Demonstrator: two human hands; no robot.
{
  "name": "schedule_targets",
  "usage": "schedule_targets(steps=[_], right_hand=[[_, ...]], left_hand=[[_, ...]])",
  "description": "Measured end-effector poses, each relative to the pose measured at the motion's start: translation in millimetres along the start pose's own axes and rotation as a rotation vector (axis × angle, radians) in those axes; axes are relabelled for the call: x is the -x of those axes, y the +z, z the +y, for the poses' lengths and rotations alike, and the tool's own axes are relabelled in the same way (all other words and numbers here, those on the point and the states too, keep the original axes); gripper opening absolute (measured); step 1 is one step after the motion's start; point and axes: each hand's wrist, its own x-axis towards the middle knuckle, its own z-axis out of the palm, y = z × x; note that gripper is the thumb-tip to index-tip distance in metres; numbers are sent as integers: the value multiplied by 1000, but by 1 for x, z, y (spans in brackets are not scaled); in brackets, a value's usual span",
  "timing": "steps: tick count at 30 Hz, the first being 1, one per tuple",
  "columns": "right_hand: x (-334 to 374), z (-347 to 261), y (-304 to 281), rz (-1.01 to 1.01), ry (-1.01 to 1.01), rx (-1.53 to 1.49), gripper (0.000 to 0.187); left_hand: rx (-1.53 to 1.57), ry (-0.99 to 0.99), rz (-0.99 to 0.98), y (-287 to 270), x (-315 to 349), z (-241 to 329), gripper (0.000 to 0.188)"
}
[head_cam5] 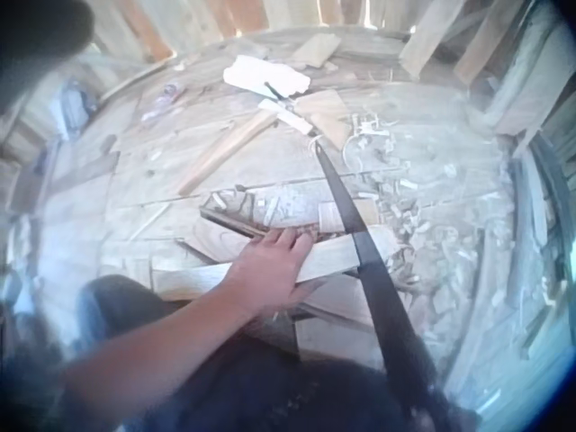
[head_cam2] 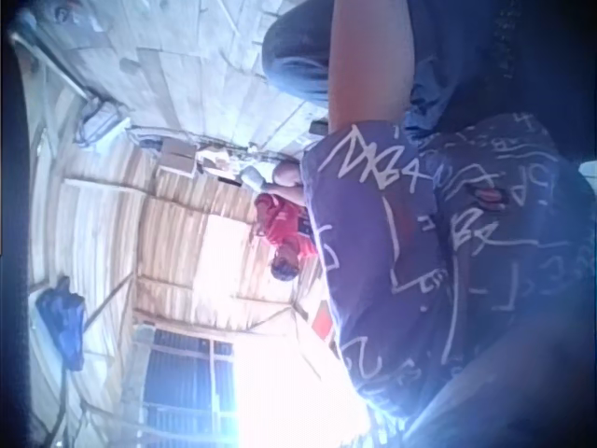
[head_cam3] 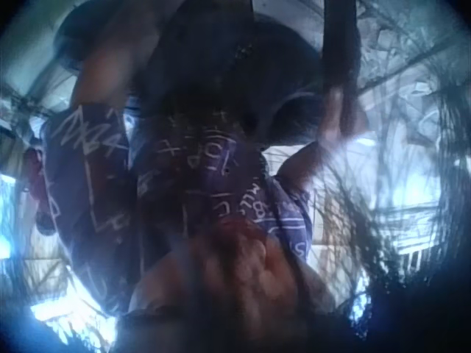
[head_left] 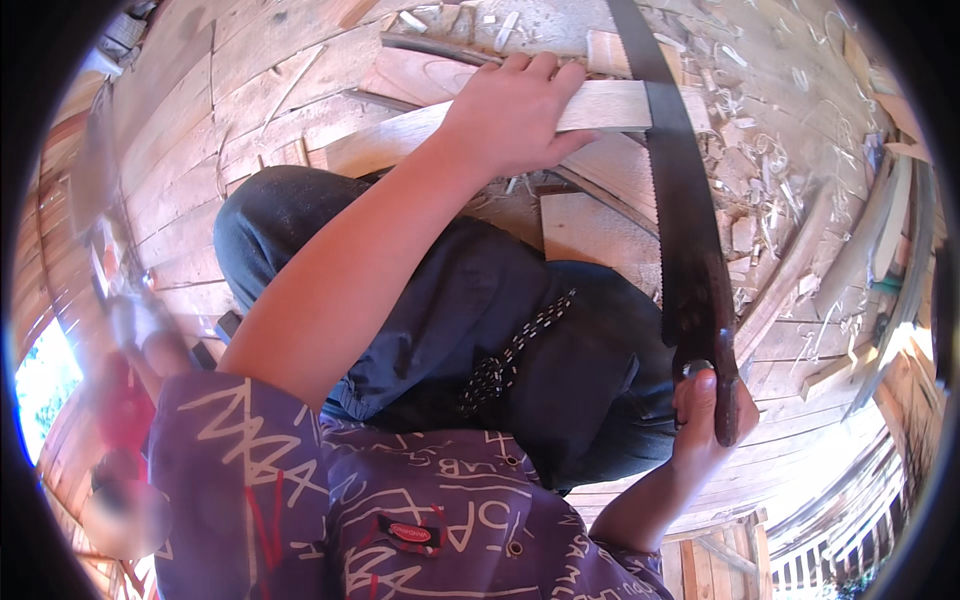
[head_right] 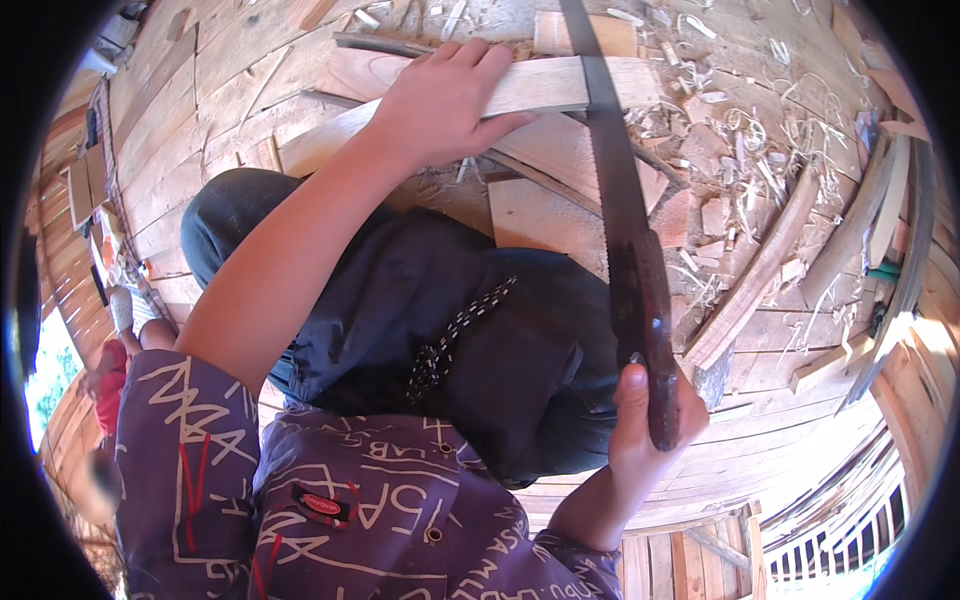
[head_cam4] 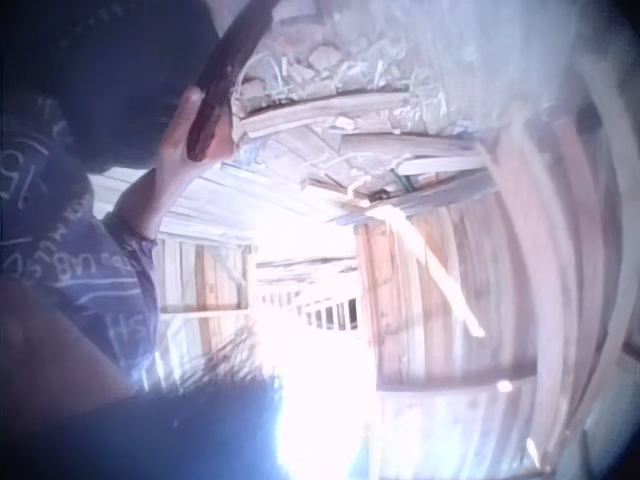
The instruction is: The person sits cross-legged on a wooden floor and uses a hand saw to cut a small rectangular piece of wood. They hold the wood steady with their left hand and saw with their right hand, producing sawdust as they work.
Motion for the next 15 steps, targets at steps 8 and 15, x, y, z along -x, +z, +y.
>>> schedule_targets(steps=[8, 15], right_hand=[[-4, 1, 11, 68, 33, -16, 35], [19, 6, -8, 106, -6, -87, 30]], left_hand=[[-2, -75, -25, 2, -8, 4, 58], [-42, -71, -30, -28, 3, 21, 85]])
